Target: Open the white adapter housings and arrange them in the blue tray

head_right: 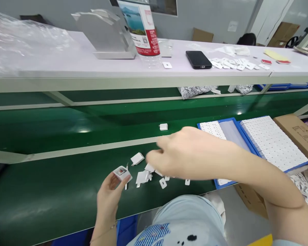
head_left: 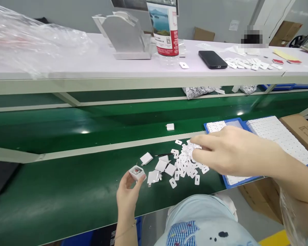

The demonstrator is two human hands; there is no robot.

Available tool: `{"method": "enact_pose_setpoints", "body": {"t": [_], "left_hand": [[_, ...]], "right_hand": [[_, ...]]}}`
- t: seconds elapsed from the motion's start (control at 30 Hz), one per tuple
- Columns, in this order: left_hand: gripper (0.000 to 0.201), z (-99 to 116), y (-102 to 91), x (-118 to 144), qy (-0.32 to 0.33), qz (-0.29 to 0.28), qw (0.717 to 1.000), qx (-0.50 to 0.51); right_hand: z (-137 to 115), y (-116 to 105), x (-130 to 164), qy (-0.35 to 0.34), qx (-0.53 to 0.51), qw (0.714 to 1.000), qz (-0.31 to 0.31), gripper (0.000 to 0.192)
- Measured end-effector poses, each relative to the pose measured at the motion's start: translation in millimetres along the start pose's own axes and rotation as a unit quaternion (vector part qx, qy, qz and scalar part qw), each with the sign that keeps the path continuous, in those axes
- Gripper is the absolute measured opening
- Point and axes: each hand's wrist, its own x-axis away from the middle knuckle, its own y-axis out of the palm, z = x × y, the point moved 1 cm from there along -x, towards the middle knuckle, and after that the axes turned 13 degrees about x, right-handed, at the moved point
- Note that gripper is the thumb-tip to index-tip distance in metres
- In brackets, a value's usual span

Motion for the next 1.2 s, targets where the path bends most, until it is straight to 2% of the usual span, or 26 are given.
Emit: {"method": "enact_pose_setpoints", "body": {"t": [0.07, 0.13, 0.3, 0.4, 0.47, 0.53, 0.67, 0.73, 0.8, 0.9, 0.97, 1.03, 1.13, 1.2], "left_hand": [[0.070, 3.9, 1.6, 0.3, -0.017, 0.002, 1.000, 0.002], [0.067, 6.2, 3.9, 0.9, -0.027, 0.000, 1.000, 0.005], [0.069, 5.7, 10.8, 1.1, -0.040, -0.012, 0.999, 0.004], [0.072, 3.6, 16.4, 1.5, -0.029, -0.024, 0.999, 0.012], [0.071, 2.1, 21.2, 4.2, -0.021, -0.029, 0.999, 0.028], [0.070, 2.1, 27.1, 10.5, -0.007, -0.049, 0.997, 0.060], [0.062, 14.1, 39.1, 32.2, 0.055, -0.109, 0.984, 0.127], [0.055, 26.1, 43.1, 43.6, 0.081, -0.134, 0.979, 0.133], [0.051, 37.6, 43.6, 53.0, 0.098, -0.150, 0.976, 0.127], [0.050, 42.1, 34.1, 63.8, 0.095, -0.111, 0.983, 0.111], [0.050, 32.6, 20.7, 71.1, 0.072, -0.050, 0.991, 0.101], [0.051, 14.9, 3.8, 79.2, 0.030, 0.019, 0.995, 0.095], [0.061, -16.0, -20.1, 90.5, -0.046, 0.108, 0.987, 0.107], [0.066, -31.1, -30.3, 94.5, -0.073, 0.141, 0.981, 0.115]], "right_hand": [[11.5, 9.9, -3.1, -0.027, 0.048, 0.998, -0.013, 0.041], [17.2, 16.2, 0.5, -0.025, 0.062, 0.997, -0.025, 0.040], [22.4, 18.3, 12.4, 0.004, 0.009, 1.000, -0.029, 0.038], [35.2, 35.3, 14.9, 0.048, -0.026, 0.996, -0.066, 0.033], [51.1, 63.7, 15.8, 0.112, -0.074, 0.984, -0.120, 0.028], [69.9, 105.8, 14.9, 0.185, -0.140, 0.954, -0.189, 0.025], [99.6, 211.3, -2.2, 0.191, -0.167, 0.930, -0.264, 0.015], [107.9, 264.0, -19.8, 0.200, -0.170, 0.925, -0.276, 0.015], [112.7, 311.0, -40.8, 0.220, -0.167, 0.922, -0.271, 0.029], [116.7, 366.2, -69.5, 0.254, -0.171, 0.920, -0.246, 0.044], [120.4, 391.6, -82.7, 0.265, -0.186, 0.919, -0.228, 0.043], [126.1, 408.0, -91.7, 0.265, -0.201, 0.920, -0.206, 0.038], [134.3, 417.3, -100.4, 0.257, -0.214, 0.928, -0.163, 0.030], [130.7, 415.4, -101.7, 0.244, -0.218, 0.936, -0.132, 0.029]]}}
